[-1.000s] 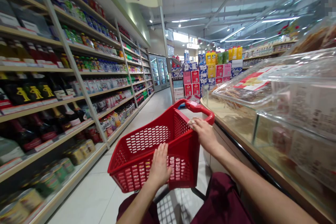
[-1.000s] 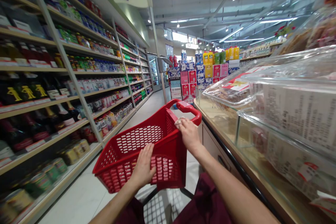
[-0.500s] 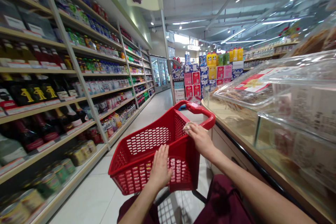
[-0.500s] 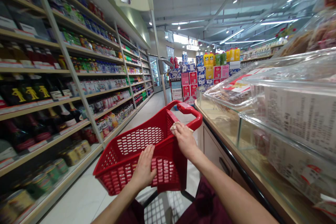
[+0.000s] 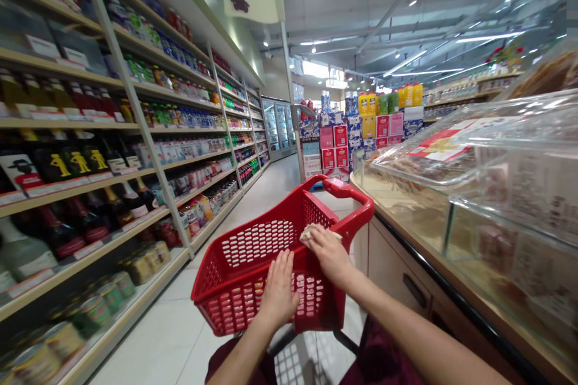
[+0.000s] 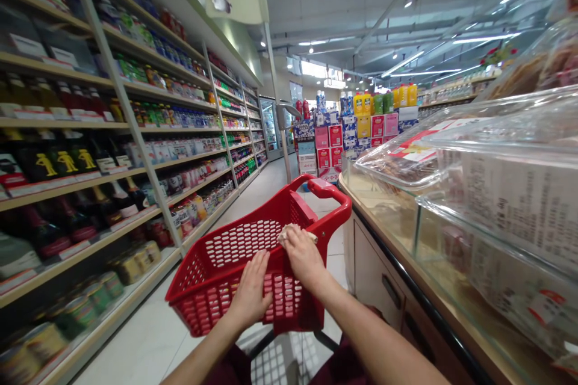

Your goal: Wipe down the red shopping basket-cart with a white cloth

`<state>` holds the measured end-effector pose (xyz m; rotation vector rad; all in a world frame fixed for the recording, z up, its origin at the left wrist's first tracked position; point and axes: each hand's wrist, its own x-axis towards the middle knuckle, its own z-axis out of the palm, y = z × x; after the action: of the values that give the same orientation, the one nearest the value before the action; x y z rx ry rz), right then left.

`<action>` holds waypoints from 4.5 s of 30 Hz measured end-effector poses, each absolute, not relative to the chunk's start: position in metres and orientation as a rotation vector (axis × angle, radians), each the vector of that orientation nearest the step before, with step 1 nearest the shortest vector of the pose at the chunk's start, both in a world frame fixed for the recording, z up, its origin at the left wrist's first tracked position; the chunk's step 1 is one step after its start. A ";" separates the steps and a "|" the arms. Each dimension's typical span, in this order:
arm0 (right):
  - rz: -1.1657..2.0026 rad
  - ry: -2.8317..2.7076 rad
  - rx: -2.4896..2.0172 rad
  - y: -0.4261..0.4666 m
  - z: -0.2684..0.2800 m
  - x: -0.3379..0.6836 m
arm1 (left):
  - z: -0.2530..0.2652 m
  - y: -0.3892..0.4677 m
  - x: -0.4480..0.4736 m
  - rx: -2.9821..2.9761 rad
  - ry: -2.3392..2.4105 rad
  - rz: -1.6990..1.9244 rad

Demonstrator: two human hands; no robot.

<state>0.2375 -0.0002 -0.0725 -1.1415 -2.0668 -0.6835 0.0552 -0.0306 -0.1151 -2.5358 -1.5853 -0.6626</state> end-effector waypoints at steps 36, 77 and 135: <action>-0.506 -1.781 -1.005 -0.024 -0.110 0.268 | -0.127 -0.027 0.049 -2.458 -1.597 -0.795; -0.744 -1.976 -1.020 0.005 -0.077 0.304 | -0.128 -0.022 0.045 -2.437 -1.575 -0.777; -0.807 -1.950 -1.392 0.014 -0.038 0.313 | -0.125 -0.025 0.047 -2.442 -1.626 -0.711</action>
<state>0.3125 0.0136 -0.0375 -1.3918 -1.9501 -0.8071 0.0467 -0.0250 -0.1254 -2.4418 -1.6258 -0.7109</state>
